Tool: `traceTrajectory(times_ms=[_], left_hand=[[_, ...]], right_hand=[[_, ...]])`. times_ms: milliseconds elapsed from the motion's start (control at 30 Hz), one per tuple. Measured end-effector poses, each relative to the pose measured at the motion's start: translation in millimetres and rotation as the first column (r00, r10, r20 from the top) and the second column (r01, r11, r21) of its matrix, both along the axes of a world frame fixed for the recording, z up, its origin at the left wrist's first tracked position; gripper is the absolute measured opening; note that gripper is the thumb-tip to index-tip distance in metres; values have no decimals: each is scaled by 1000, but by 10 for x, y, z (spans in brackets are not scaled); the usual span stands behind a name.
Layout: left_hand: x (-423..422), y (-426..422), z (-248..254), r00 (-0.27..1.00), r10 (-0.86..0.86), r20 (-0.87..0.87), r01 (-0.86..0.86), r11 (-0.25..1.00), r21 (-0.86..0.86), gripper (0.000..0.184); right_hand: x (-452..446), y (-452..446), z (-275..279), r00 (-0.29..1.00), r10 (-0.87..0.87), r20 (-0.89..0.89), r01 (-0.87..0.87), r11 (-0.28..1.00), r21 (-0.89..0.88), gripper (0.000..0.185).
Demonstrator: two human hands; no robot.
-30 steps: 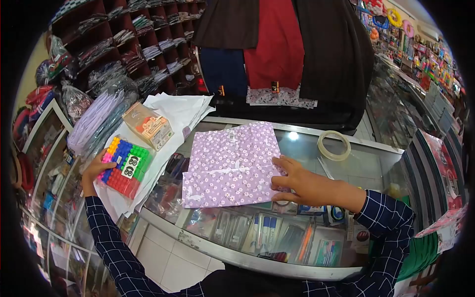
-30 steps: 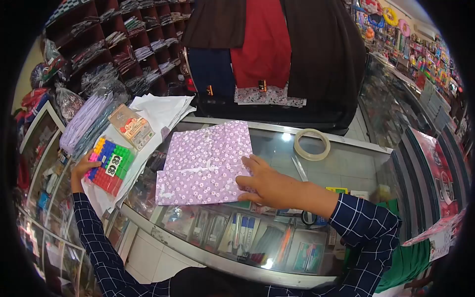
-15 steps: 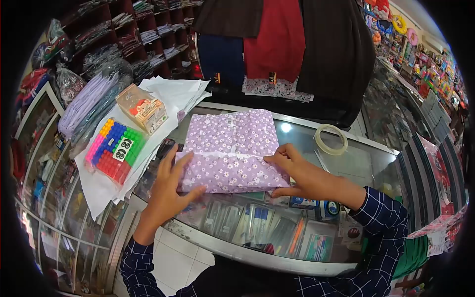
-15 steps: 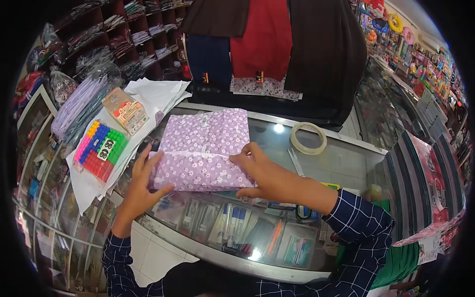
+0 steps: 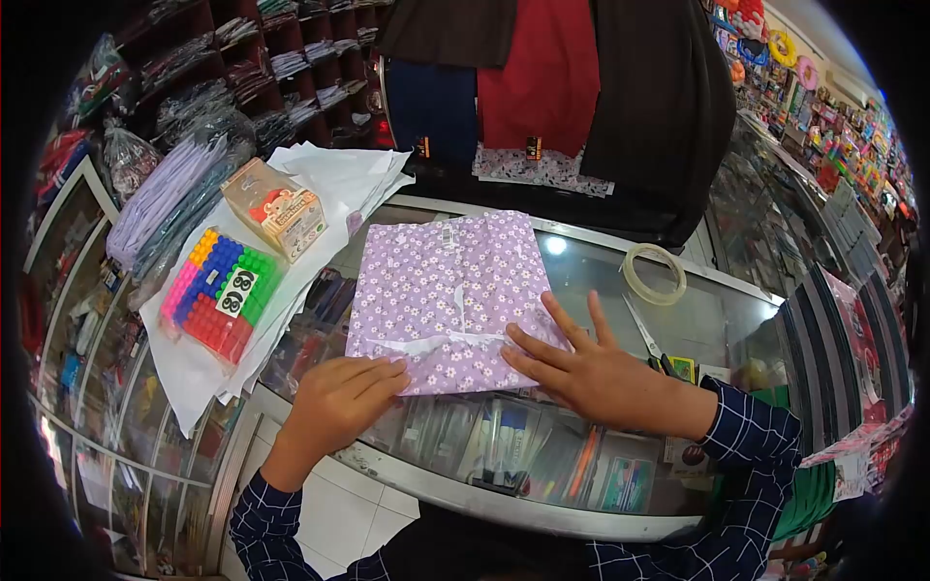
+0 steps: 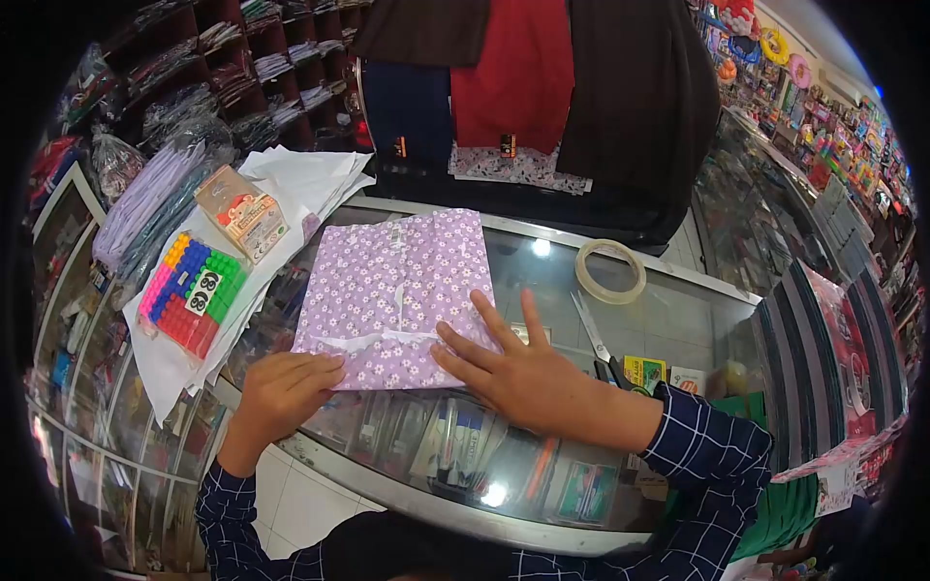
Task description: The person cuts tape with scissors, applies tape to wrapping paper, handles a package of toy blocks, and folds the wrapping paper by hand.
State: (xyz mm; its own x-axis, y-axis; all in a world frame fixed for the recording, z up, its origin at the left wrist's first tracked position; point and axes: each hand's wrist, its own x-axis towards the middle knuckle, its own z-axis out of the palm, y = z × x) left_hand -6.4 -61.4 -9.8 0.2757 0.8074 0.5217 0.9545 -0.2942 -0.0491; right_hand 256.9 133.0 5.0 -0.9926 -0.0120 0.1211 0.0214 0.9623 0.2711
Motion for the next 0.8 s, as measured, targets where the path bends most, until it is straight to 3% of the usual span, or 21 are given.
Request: traceTrajectory(times_ms=[33, 233, 267, 300, 367, 400, 500, 533, 633, 733, 800], left_hand=[[24, -18, 32, 1000, 12, 26, -11, 999, -45, 22], [113, -33, 176, 978, 201, 46, -185, 953, -242, 42], [70, 15, 124, 972, 230, 38, -215, 946, -241, 44], [47, 51, 117, 966, 259, 29, -245, 939, -240, 45], [22, 80, 247, 901, 303, 311, -206, 929, -308, 47], [4, 104, 310, 837, 324, 441, -179, 924, -338, 48], [-197, 147, 396, 782, 377, 496, -62, 839, -541, 50], [-231, 134, 370, 765, 404, 502, -63, 823, -565, 45], [-263, 112, 250, 708, 165, 687, 118, 931, -346, 37], [-265, -100, 177, 650, 320, 689, 41, 891, -452, 31], [-275, -194, 62, 718, 191, 670, 101, 923, -371, 31]], right_hand=[[17, -28, -5, 1000, 9, -5, -9, 999, 33, 56], [42, -34, -78, 998, -36, 55, 54, 924, -378, 58], [9, 34, -100, 1000, 4, -14, -9, 926, -377, 59], [-12, 65, -27, 1000, -27, 2, 24, 862, -507, 59], [-37, 94, 134, 996, -78, 47, 87, 678, -730, 59], [-35, 112, 107, 990, -104, -92, -7, 628, -778, 62], [-72, 189, 106, 983, -181, -40, 41, 423, -905, 61], [-93, 225, 2, 979, -149, -137, -79, 340, -937, 46], [-55, 284, 10, 995, -63, -84, -49, 430, -901, 29], [-21, 273, 14, 984, 106, -144, -177, 466, -867, 25], [32, 216, 76, 980, 166, -105, -181, 557, -811, 34]])
